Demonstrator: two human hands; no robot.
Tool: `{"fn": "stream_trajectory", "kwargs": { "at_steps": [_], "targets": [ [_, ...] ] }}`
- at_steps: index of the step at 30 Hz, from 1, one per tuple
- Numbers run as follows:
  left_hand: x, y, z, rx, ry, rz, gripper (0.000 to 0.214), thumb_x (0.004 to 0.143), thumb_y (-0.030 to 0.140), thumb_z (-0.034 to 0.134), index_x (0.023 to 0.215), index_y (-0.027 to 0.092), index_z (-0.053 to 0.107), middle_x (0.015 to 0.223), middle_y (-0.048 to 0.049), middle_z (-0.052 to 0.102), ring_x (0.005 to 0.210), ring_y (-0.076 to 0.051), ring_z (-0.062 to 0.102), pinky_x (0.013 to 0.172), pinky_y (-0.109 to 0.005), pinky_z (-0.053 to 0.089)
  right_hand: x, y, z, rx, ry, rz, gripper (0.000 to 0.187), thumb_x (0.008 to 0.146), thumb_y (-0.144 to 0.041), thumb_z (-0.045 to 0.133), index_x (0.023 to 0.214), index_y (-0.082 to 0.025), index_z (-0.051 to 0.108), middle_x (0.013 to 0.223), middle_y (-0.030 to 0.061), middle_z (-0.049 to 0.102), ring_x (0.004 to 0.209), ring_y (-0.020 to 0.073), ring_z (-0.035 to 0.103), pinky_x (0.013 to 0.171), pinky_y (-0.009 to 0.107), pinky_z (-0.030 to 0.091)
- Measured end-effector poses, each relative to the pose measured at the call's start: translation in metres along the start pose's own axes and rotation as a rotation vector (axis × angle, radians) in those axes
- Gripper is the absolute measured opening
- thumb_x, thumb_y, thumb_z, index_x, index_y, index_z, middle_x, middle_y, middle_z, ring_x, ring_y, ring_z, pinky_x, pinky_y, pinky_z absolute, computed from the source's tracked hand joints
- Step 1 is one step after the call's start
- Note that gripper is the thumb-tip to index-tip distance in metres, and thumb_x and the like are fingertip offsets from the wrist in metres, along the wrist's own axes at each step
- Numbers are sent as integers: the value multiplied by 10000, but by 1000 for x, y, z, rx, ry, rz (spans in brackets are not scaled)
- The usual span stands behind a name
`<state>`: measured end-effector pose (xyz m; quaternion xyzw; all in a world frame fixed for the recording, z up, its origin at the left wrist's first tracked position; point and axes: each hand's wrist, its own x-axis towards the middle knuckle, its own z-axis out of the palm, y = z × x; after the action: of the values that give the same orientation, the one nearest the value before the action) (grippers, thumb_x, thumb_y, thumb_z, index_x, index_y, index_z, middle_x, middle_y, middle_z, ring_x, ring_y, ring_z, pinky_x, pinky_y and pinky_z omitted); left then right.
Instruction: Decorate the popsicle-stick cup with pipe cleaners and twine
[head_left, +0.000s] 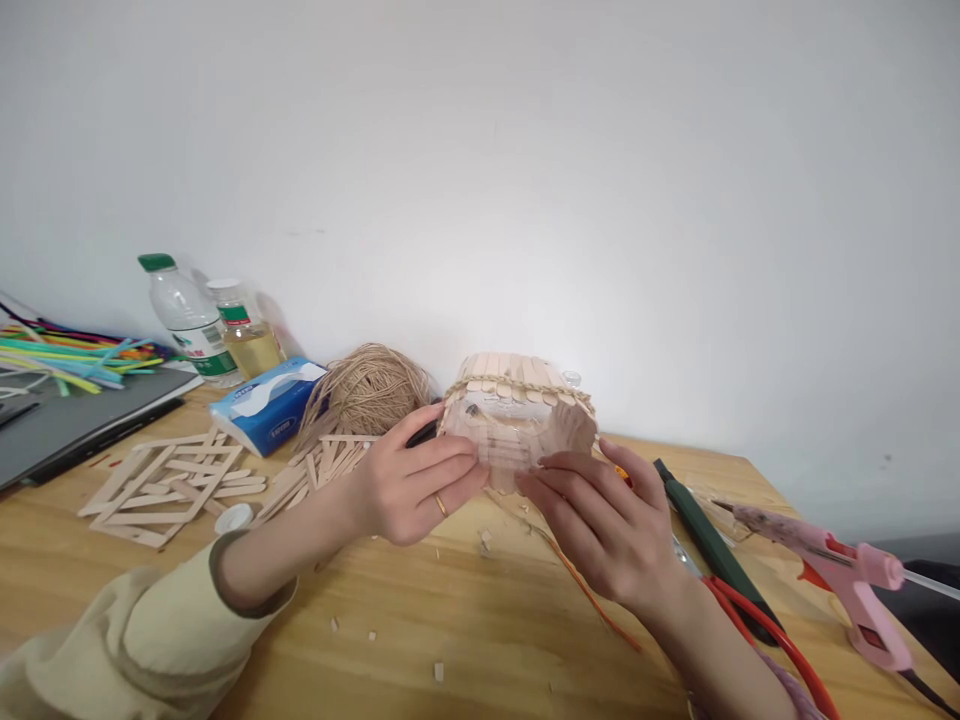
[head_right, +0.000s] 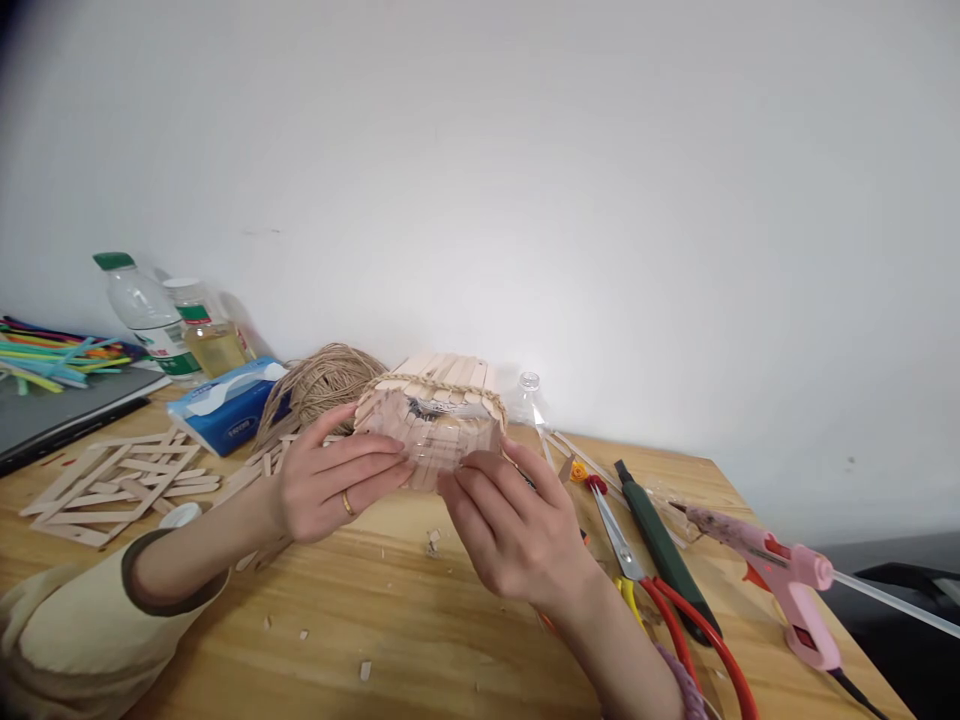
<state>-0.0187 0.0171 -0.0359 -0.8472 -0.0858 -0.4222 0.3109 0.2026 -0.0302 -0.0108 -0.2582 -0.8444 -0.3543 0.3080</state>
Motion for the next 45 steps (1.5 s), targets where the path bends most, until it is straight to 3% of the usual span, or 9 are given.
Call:
{"fn": "stream_trajectory", "kwargs": {
  "at_steps": [10,17,22,24,27,30,34,39,45],
  "targets": [
    [-5,-1,-1,63,-10,88,209,840,56,469,889,114,664,810,-60,739,874,-156,657,1061,-445,332,-2,0,2,-70,36,-62,291,870,-85,408,841,-252,645,696,-28,724,728,130,658,833,322,406],
    [-5,-2,0,72,-4,130,205,827,76,482,899,99,673,824,-60,732,895,-154,644,1081,-439,275,-6,-3,7,-19,123,-15,270,899,-79,399,837,-148,652,703,14,728,748,127,657,871,311,393],
    [-1,-5,-1,132,-20,142,175,832,116,518,883,196,665,863,-4,728,969,-141,600,1095,-423,246,-7,1,11,51,100,23,199,866,-73,473,849,-172,645,720,9,715,766,141,646,918,335,364],
    [2,-7,-1,99,21,52,202,805,263,611,1005,234,630,970,1,707,1050,-165,554,1101,-413,236,-7,4,15,203,99,209,123,832,-98,545,842,-188,628,730,15,697,768,159,627,890,368,388],
    [3,-10,2,-143,102,-334,667,725,512,639,1298,246,424,1224,-72,575,1191,-244,447,1078,-448,269,-7,8,20,712,77,768,42,827,-242,589,855,-213,601,816,27,680,800,175,609,773,339,462],
    [-3,-12,10,-603,64,-742,694,802,528,527,1387,253,274,1435,-118,315,1323,-289,284,1078,-477,261,-5,11,23,1324,63,1269,190,820,-373,591,898,-202,615,898,32,680,852,173,613,795,320,482],
    [-13,-10,21,-1111,-14,-983,768,790,480,576,1413,269,179,1496,-113,191,1359,-293,228,1099,-449,238,-4,8,30,1810,128,1633,132,790,-308,620,845,-191,644,849,15,687,791,150,619,741,305,516],
    [-8,-3,20,-1191,-145,-1025,1033,647,393,752,1439,252,104,1522,-116,129,1386,-303,154,1133,-445,141,-9,-5,44,2093,28,1854,153,832,-222,526,938,-217,635,877,2,705,773,146,654,712,314,539],
    [0,9,19,-1297,-136,-1177,1334,470,250,864,1444,268,-47,1536,-119,57,1392,-336,111,1131,-476,88,-10,-20,53,2219,10,1715,196,835,-254,513,969,-205,647,1002,16,704,955,158,634,900,317,468]
  ]
}}
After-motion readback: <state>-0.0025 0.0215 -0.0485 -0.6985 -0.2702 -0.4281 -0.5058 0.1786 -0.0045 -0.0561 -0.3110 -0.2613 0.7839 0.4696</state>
